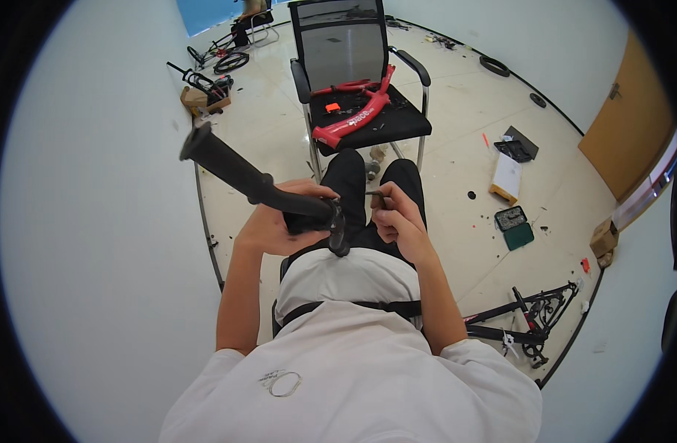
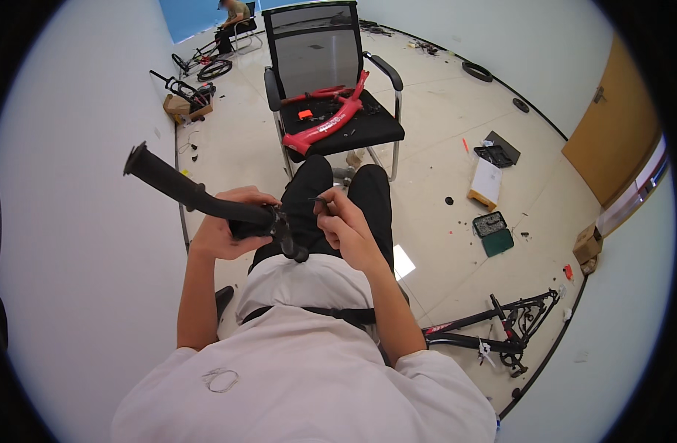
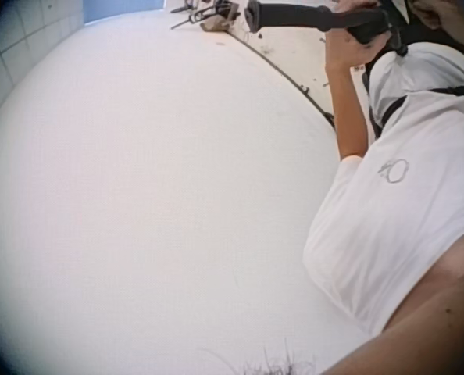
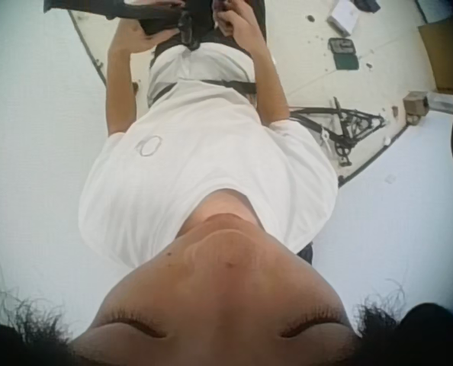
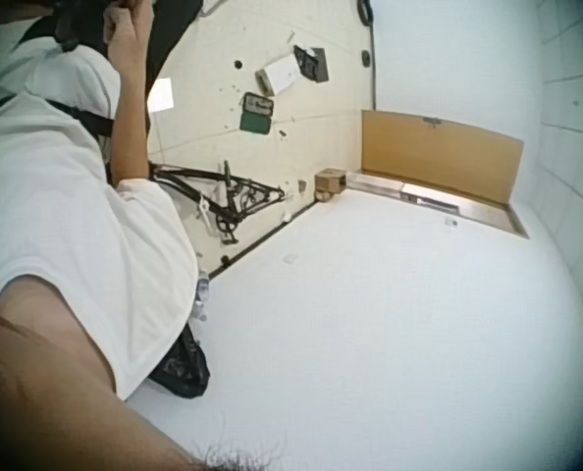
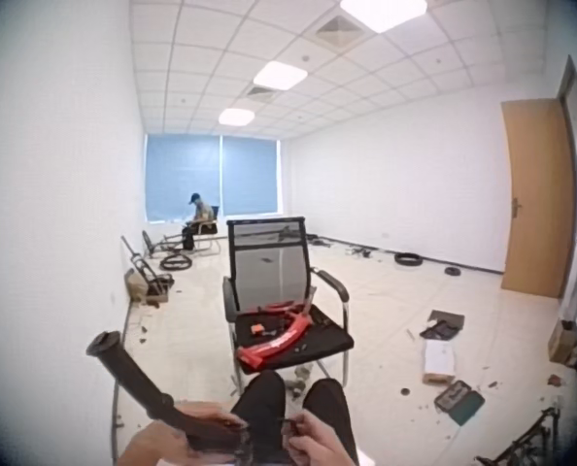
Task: The person assembles a bicycle handlebar by attaching black grips to a red handlebar and securing them with an Allen key. The person uses an Allen key to tighten the bolts on the grips and adjusts the handlebar position.
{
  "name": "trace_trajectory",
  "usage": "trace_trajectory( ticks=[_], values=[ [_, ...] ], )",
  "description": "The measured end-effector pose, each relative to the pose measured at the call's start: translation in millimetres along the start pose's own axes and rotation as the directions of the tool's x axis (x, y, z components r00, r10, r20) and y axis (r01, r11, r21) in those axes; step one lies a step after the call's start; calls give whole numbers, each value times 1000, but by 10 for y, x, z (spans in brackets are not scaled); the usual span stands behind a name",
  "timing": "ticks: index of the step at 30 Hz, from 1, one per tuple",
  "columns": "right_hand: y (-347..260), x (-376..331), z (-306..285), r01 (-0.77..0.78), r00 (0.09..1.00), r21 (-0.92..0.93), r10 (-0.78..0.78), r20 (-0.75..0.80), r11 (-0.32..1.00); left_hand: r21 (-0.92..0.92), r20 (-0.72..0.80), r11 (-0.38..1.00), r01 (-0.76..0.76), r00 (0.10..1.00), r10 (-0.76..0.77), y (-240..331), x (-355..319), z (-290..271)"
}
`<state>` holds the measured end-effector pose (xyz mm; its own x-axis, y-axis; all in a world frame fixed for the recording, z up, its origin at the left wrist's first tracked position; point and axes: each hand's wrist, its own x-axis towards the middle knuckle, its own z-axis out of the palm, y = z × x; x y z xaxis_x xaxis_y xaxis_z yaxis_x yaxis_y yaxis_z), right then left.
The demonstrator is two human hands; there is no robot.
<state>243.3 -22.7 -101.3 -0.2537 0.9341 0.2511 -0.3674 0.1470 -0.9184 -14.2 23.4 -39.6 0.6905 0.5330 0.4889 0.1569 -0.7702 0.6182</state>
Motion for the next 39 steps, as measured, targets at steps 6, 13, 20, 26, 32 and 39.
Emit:
trace_trajectory(
  ticks=[6,13,20,26,32,39],
  values=[
    [-459,129,328,186,979,-410,-202,3,893,-461,-199,887,41,969,-148,111,2,-280],
    [-831,468,662,513,850,-653,-435,296,558,-797,-236,602,-47,942,-238,-143,42,-208],
    [-814,556,686,566,819,-677,-416,396,470,-863,-146,500,-64,981,-125,-284,-64,-59],
    [-803,548,629,585,803,-696,-418,424,417,-836,-138,543,-84,989,-58,-175,24,-38],
    [-937,597,517,650,693,-759,-376,616,-46,-778,-60,628,-6,996,-64,-256,10,-124],
    [-881,690,431,670,654,-741,-439,616,-44,-524,-139,848,-77,990,4,-277,176,-174]
  ],
)
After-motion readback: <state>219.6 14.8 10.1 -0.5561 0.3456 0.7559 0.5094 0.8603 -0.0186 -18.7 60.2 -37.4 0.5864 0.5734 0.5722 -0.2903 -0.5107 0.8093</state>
